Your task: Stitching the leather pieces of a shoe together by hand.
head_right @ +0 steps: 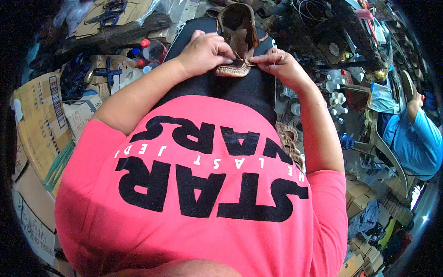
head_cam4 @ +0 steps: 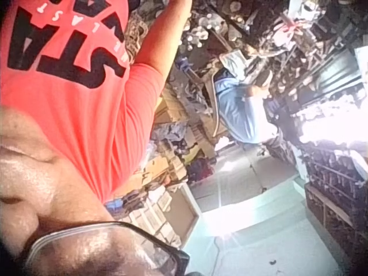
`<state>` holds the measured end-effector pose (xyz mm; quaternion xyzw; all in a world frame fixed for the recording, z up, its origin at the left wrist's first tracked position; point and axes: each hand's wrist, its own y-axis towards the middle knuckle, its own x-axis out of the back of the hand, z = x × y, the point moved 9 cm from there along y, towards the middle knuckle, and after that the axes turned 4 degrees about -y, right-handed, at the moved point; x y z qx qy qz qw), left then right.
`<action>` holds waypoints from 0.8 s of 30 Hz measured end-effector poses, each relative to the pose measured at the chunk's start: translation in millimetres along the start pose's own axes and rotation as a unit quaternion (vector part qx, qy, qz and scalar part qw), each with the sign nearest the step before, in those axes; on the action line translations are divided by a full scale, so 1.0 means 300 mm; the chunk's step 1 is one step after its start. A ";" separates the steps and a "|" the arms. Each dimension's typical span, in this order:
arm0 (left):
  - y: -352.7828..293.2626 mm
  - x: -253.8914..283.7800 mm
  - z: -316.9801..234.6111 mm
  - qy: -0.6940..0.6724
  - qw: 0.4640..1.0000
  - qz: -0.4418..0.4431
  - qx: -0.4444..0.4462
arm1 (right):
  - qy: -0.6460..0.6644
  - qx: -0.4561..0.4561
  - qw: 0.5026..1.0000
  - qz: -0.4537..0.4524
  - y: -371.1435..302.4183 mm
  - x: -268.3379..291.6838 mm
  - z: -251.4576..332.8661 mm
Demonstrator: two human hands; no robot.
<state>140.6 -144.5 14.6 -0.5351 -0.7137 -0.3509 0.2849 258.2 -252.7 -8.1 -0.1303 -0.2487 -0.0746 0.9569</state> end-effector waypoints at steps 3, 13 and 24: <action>-0.023 -0.009 -0.014 0.000 1.000 0.002 -0.007 | -0.086 0.025 0.996 -0.002 -0.023 -0.004 0.032; -0.005 0.005 0.008 -0.048 0.998 -0.011 0.038 | 0.158 -0.094 0.983 -0.020 -0.048 -0.030 -0.011; 0.039 -0.060 0.002 -0.110 0.986 0.028 0.126 | 0.070 -0.095 0.992 -0.046 0.001 -0.026 0.039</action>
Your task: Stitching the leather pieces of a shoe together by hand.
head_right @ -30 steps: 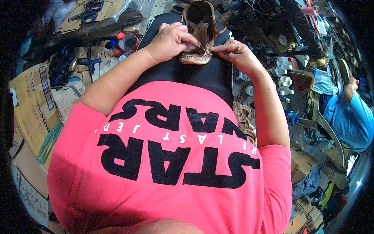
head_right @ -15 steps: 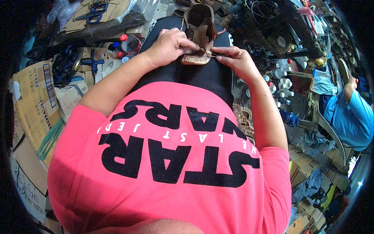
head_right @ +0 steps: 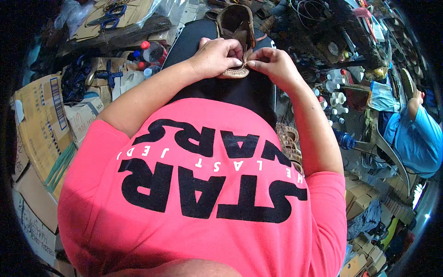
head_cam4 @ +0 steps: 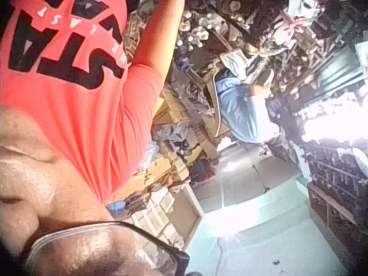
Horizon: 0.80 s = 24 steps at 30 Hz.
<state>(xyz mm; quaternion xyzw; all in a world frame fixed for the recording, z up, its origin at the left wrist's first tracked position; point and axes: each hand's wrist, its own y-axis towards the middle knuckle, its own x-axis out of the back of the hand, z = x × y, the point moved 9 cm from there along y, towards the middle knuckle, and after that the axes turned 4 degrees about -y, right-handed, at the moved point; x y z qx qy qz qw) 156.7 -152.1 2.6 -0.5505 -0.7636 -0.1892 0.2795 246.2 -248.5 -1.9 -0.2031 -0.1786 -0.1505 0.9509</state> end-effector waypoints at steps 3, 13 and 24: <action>0.014 -0.011 -0.016 0.018 0.999 0.041 -0.008 | -0.068 0.009 0.998 -0.004 0.026 0.007 0.021; -0.051 0.059 -0.018 0.103 0.993 0.038 -0.035 | 0.062 -0.003 0.998 -0.001 -0.006 0.052 -0.041; -0.003 0.002 -0.028 0.038 0.996 0.059 -0.052 | 0.028 0.021 0.999 -0.031 -0.148 0.137 -0.039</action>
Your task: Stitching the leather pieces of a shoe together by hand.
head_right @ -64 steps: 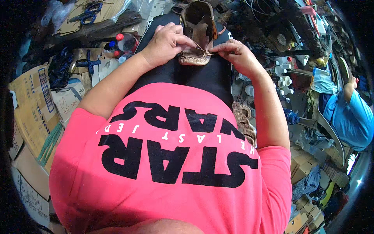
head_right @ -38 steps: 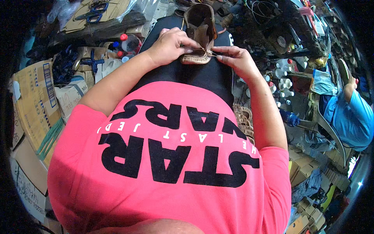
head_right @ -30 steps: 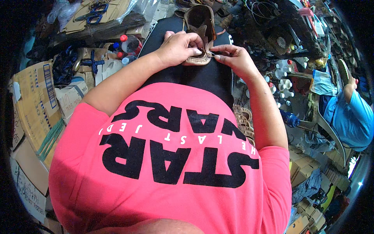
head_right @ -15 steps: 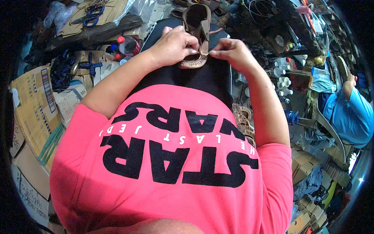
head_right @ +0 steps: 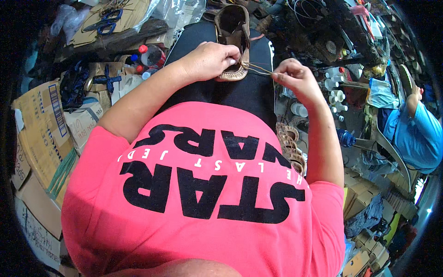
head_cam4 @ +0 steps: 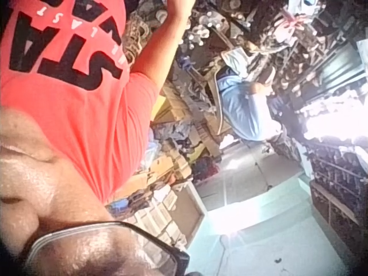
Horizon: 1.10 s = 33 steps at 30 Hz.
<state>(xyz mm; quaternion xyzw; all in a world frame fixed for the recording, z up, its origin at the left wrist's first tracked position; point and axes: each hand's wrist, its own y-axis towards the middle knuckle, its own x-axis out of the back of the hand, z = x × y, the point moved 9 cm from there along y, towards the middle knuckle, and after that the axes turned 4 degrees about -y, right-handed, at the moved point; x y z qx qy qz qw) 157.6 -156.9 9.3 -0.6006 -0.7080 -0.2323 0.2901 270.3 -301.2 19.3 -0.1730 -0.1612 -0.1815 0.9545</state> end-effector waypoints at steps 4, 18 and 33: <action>0.004 -0.002 -0.023 0.047 0.998 0.019 -0.024 | -0.072 0.129 0.985 -0.086 0.054 0.078 0.121; 0.004 -0.003 -0.005 0.078 0.996 0.006 -0.042 | -0.617 0.243 0.748 0.038 0.091 -0.229 0.257; -0.305 0.372 0.089 -0.108 0.983 -0.148 0.000 | -0.029 -0.037 0.991 -0.126 0.040 0.192 -0.047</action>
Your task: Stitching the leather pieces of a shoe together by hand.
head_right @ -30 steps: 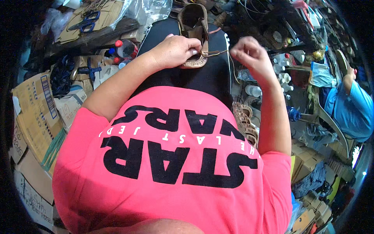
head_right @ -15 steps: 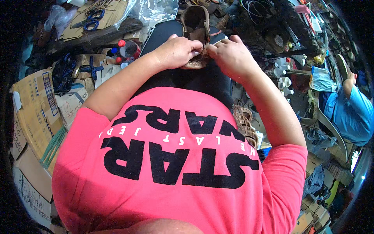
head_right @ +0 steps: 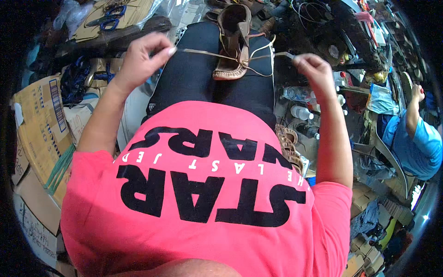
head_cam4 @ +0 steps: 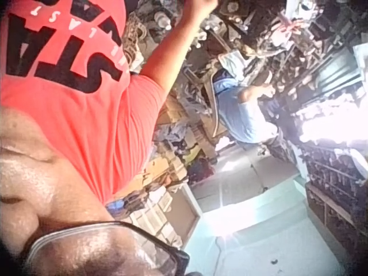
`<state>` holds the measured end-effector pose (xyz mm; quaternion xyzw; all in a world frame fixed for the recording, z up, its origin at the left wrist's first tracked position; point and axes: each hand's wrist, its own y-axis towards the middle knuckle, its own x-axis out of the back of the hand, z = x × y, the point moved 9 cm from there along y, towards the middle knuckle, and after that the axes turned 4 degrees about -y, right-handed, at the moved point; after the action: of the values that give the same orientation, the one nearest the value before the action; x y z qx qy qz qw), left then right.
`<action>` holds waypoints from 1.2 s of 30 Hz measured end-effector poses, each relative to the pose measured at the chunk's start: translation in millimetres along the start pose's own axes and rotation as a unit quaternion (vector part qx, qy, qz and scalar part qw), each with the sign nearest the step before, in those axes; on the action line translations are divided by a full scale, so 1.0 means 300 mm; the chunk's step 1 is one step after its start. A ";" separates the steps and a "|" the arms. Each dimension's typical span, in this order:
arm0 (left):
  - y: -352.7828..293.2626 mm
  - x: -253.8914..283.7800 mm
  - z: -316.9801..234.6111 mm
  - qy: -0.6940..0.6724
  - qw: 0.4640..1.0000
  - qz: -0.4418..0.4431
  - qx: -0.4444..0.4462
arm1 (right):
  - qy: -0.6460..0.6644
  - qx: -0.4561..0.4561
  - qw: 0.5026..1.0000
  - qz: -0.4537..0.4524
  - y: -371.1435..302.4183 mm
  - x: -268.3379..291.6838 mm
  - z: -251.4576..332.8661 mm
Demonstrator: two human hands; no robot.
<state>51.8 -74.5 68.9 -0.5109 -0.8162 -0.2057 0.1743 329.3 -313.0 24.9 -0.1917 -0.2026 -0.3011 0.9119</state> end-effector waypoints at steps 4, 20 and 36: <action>0.097 -0.144 -0.298 -0.257 0.939 0.088 -0.212 | 0.333 0.119 0.934 0.053 0.048 -0.155 0.225; 0.076 -0.353 -0.055 -0.084 0.993 0.084 -0.018 | -0.212 0.200 0.955 0.052 -0.038 -0.227 0.296; 0.021 -0.356 -0.106 -0.024 0.984 0.112 -0.138 | 0.529 0.116 0.777 0.321 -0.053 -0.379 0.405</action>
<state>104.4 -169.9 44.2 -0.6230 -0.7218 -0.2830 0.1042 204.8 -213.9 75.8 0.0511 0.3521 -0.0193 0.9344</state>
